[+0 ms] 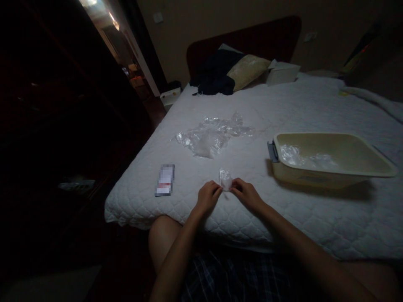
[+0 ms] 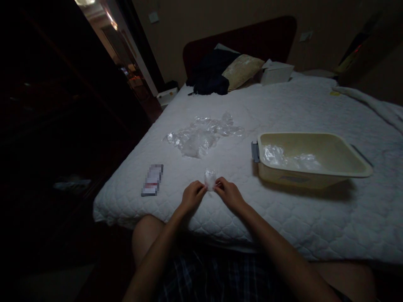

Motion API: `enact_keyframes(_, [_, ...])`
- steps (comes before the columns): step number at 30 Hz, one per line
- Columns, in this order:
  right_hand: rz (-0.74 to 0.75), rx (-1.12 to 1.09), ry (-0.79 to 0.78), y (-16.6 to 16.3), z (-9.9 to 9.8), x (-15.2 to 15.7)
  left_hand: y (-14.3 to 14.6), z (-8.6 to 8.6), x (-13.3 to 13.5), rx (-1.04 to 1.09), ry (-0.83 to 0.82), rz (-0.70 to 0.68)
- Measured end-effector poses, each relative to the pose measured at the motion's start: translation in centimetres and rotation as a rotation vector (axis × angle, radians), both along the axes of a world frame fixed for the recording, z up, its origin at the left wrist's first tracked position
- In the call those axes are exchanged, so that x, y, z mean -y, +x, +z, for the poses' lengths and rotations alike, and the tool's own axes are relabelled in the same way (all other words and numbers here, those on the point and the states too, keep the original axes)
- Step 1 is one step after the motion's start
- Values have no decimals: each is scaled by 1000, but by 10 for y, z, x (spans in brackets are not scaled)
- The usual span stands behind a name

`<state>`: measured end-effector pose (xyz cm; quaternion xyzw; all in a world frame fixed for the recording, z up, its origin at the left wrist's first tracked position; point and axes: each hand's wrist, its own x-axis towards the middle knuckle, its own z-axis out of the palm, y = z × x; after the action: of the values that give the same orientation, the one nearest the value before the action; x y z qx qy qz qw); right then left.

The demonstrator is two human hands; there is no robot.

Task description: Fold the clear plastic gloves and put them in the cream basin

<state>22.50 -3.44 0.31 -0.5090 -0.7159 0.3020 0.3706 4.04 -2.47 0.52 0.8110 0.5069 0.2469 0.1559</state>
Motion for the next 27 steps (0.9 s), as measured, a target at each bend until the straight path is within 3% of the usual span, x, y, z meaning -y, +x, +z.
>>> enact_keyframes(5, [-82,-31,-47,-5,-2,-5,11,1,-2,-12,-39,152])
enact_keyframes(13, [-164,106,28,-8,-2,-12,24,0,-4,-52,-61,324])
enact_keyframes(27, [-164,413,212,-14,-3,-9,26,-2,-2,-9,-32,395])
